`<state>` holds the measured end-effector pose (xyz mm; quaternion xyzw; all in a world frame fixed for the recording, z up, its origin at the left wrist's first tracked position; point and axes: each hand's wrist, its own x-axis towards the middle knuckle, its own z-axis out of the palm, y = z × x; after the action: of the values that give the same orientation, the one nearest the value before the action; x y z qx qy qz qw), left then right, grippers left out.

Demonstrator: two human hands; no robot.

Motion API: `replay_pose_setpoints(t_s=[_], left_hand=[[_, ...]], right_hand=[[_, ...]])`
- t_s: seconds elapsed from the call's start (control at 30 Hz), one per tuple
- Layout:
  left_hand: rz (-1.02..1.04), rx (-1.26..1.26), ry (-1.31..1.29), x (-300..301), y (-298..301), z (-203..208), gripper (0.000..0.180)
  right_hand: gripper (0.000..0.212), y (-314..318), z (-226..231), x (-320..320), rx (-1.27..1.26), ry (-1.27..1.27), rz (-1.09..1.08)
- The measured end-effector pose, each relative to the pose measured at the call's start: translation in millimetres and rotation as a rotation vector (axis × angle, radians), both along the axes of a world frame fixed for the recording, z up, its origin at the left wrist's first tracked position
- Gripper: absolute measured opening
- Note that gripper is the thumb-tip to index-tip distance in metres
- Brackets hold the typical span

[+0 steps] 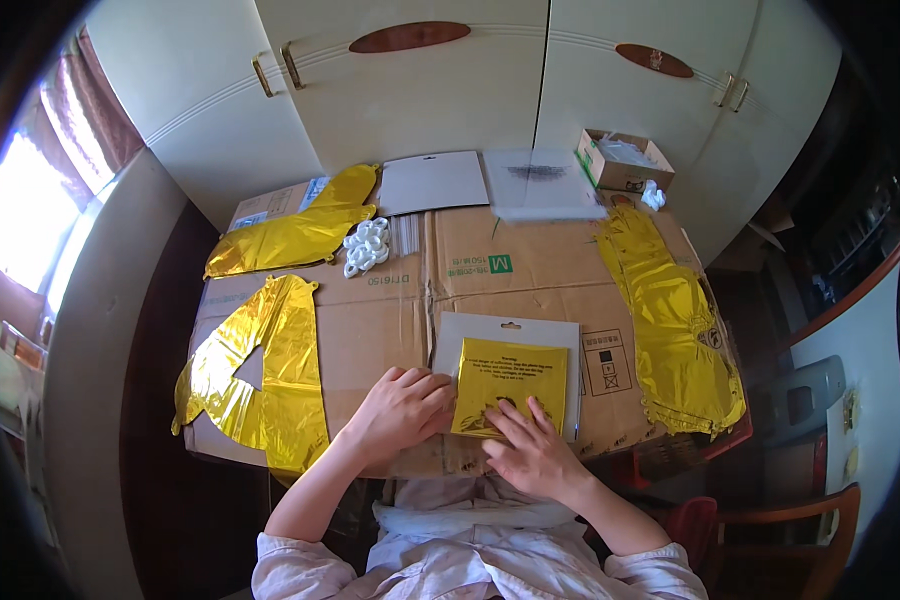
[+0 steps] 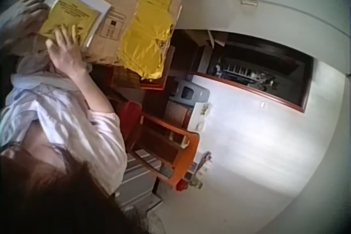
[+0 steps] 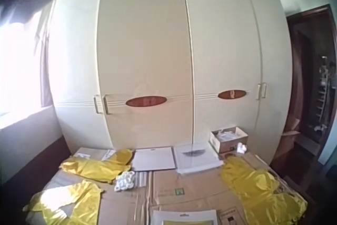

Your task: Folding gold foil packets and placing them into cardboard sleeves at a workstation.

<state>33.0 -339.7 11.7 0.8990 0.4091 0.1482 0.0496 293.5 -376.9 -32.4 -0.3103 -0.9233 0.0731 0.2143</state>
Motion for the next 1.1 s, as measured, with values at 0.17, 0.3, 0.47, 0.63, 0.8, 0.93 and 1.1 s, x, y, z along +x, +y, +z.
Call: replay_pose_setpoints(t_s=[0.17,0.3,0.47,0.63,0.8,0.93,1.1], left_hand=[[-0.029,-0.053,-0.027,1,-16,0,0.027],[0.0,0.005,-0.057,9,-21,-12,0.021],[-0.013,0.046,-0.088,15,-23,-20,0.019],[0.015,0.063,-0.049,17,-26,-16,0.02],[-0.007,0.079,0.042,16,-37,-13,0.034],[-0.055,0.047,0.091,18,-26,2,0.046],[-0.211,-0.013,0.171,15,5,7,0.04]], right_hand=[[0.027,10,6,16,-0.062,-0.007,-0.032],[0.027,12,12,20,-0.001,-0.114,-0.04],[0.026,9,6,17,0.007,-0.087,-0.063],[0.026,10,8,17,-0.006,-0.078,-0.068],[0.027,7,22,8,-0.008,-0.04,-0.061],[0.026,20,20,-4,0.046,-0.043,-0.029],[0.028,33,6,-3,0.004,-0.076,-0.038]])
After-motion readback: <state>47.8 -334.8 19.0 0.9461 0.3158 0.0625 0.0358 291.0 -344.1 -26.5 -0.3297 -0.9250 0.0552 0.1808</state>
